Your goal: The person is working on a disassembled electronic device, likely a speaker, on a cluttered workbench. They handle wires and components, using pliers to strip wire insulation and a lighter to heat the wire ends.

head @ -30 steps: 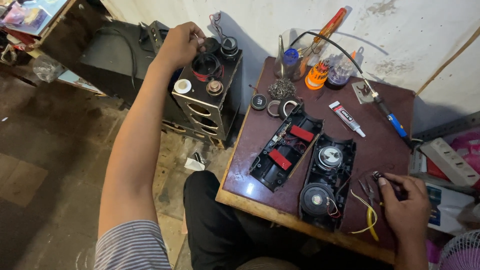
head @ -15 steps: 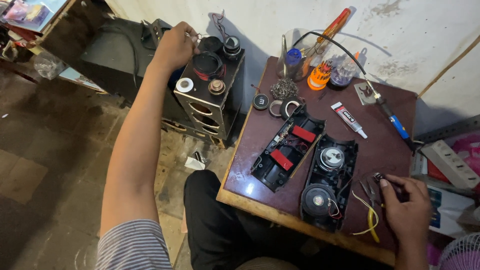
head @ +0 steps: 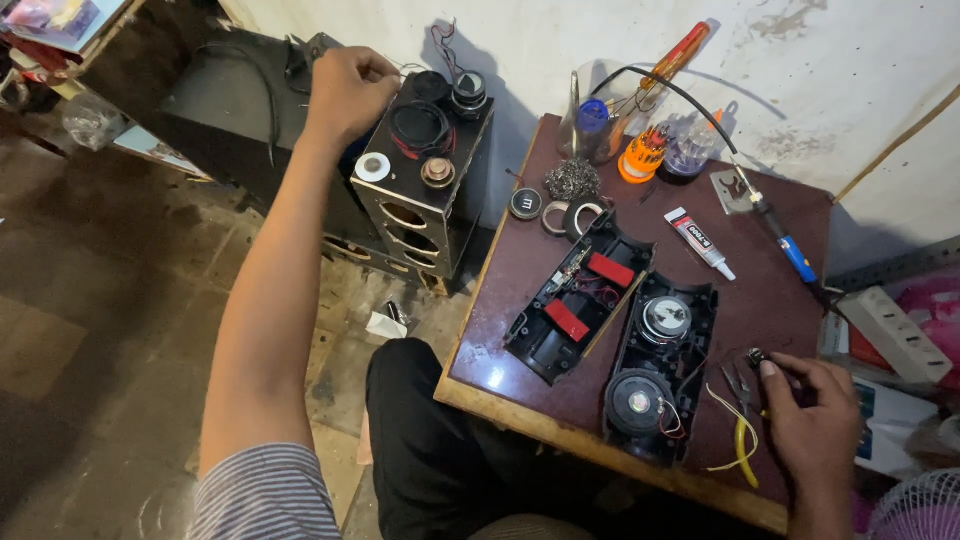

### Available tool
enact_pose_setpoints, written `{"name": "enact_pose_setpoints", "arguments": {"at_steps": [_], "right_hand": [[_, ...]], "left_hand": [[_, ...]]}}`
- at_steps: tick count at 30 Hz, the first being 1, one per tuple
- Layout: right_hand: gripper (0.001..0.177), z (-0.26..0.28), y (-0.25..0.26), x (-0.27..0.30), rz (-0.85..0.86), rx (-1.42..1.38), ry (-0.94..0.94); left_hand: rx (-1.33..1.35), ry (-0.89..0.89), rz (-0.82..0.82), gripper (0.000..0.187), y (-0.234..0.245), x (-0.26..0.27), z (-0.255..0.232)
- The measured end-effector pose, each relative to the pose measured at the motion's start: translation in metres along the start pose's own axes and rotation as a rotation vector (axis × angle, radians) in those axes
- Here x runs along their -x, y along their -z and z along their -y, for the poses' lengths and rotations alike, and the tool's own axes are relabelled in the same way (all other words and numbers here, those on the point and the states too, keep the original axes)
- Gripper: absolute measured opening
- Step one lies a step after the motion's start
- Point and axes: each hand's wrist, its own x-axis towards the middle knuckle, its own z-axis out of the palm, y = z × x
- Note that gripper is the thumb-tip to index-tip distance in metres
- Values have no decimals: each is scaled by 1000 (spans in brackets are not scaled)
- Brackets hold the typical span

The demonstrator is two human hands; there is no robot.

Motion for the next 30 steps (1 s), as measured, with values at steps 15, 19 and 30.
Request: {"name": "enact_pose_setpoints", "arguments": {"at_steps": [15, 19, 30], "right_hand": [[38, 25, 20, -14, 242, 13, -178], [30, 7, 22, -12, 131, 20, -175], [12, 115, 21, -15, 29, -445, -26]], "left_hand": [[269, -128, 95, 13, -67, 142, -226], [182, -116, 129, 16, -103, 159, -253], [145, -470, 102, 8, -158, 190, -310]]}}
